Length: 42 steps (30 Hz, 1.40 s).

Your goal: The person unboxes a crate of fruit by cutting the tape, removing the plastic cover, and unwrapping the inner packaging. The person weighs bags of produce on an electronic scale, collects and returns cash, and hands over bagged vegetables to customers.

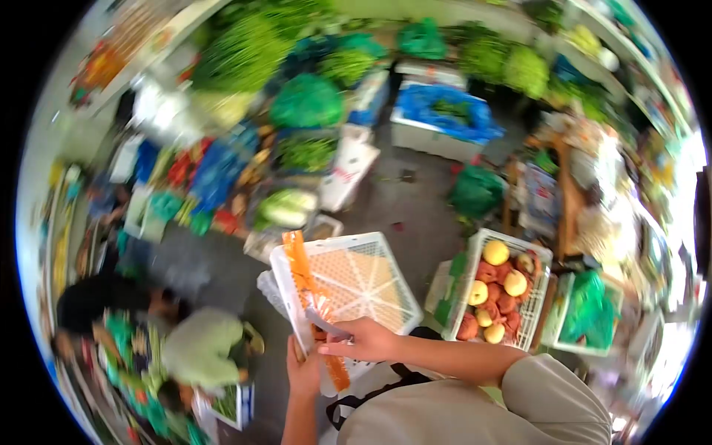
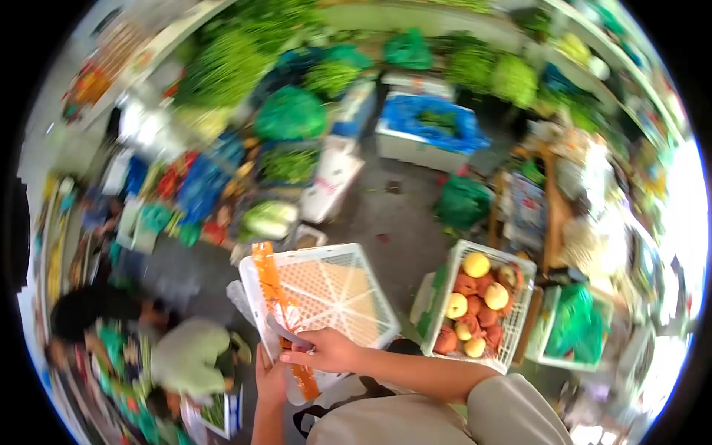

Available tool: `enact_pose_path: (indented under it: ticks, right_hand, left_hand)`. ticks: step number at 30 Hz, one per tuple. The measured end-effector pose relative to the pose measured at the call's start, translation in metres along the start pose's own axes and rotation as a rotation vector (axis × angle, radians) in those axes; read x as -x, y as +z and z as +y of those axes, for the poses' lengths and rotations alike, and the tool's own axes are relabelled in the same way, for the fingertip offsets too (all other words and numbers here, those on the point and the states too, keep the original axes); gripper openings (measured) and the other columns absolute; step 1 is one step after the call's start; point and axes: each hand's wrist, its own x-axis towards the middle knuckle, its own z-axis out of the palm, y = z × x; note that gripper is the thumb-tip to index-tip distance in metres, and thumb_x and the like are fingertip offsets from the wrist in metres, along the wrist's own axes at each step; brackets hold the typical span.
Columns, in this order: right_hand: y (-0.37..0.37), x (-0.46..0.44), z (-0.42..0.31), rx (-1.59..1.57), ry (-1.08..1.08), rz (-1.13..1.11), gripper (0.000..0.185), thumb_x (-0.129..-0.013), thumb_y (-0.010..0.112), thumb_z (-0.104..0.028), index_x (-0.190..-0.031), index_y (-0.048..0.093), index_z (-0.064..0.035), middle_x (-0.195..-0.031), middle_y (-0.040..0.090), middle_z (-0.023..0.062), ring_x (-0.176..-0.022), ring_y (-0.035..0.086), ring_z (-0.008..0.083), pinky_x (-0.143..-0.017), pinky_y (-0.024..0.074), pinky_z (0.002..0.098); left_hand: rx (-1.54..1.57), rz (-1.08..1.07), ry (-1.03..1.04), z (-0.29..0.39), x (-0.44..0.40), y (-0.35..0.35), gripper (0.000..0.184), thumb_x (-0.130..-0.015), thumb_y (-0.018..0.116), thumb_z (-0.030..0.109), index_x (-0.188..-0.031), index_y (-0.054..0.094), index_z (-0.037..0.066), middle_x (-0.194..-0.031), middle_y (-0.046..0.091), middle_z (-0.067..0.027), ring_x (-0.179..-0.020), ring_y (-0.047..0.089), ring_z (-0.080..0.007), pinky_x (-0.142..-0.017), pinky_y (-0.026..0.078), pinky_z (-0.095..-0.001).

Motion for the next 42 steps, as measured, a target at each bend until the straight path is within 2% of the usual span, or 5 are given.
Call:
enact_pose_path:
  ticks: [5,9,21,32,42]
  right_hand:
    - [-0.046,-0.032,-0.006,-0.220,0.136,0.354,0.048,-0.093,0.073,-0.047,-0.118,0.071,-0.0056,-0.103,0.074,0.0082,-0.094,0.070,0.0173,-0.088,0.0547,0.0337]
    - [-0.075,-0.029,-0.002,-0.409,0.149,0.672,0.047,-0.096,0.069,-0.045,-0.130,0.068,-0.0134,-0.096,0.073,0.0008,-0.058,0.055,0.0044,-0.050,0.0452,0.0221]
    - [-0.210,-0.018,0.046,-0.745,0.254,1.165,0.047,-0.097,0.066,-0.047,-0.118,0.070,-0.0050,-0.095,0.070,0.0007,-0.059,0.055,0.0066,-0.052,0.0472,0.0247]
    - [-0.233,0.061,0.074,-0.993,0.159,1.782,0.031,-0.102,0.061,-0.034,-0.112,0.069,-0.0064,-0.099,0.074,0.0015,-0.087,0.069,0.0067,-0.054,0.0480,0.0204]
    - [-0.224,0.008,0.059,-1.292,0.325,2.711,0.022,-0.100,0.060,-0.018,-0.088,0.071,-0.0022,-0.079,0.073,0.0068,-0.064,0.065,0.0096,-0.050,0.0471,0.0225]
  left_hand:
    - [-0.461,-0.178,0.138,0.034,-0.105,0.020,0.038,-0.093,0.070,0.015,-0.124,0.052,0.001,-0.113,0.064,-0.0106,-0.102,0.062,-0.0164,-0.091,0.050,-0.0321]
    - [-0.605,-0.408,0.273,0.044,-0.174,0.073,0.044,-0.095,0.068,0.018,-0.129,0.046,0.001,-0.113,0.063,-0.0133,-0.104,0.061,-0.0199,-0.092,0.050,-0.0353]
    - [-0.664,-0.757,0.188,0.007,-0.320,0.266,0.055,-0.094,0.061,0.007,-0.142,0.037,-0.001,-0.131,0.056,-0.0161,-0.120,0.057,-0.0225,-0.102,0.047,-0.0360]
    - [-1.016,-0.889,0.311,-0.150,-0.415,0.458,0.059,-0.092,0.059,0.010,-0.145,0.035,0.000,-0.136,0.053,-0.0301,-0.125,0.055,-0.0449,-0.105,0.043,-0.0467]
    - [-1.223,-1.119,0.066,-0.325,-0.425,0.563,0.077,-0.092,0.066,0.023,-0.152,0.021,0.006,-0.131,0.056,-0.0320,-0.117,0.059,-0.0488,-0.100,0.046,-0.0491]
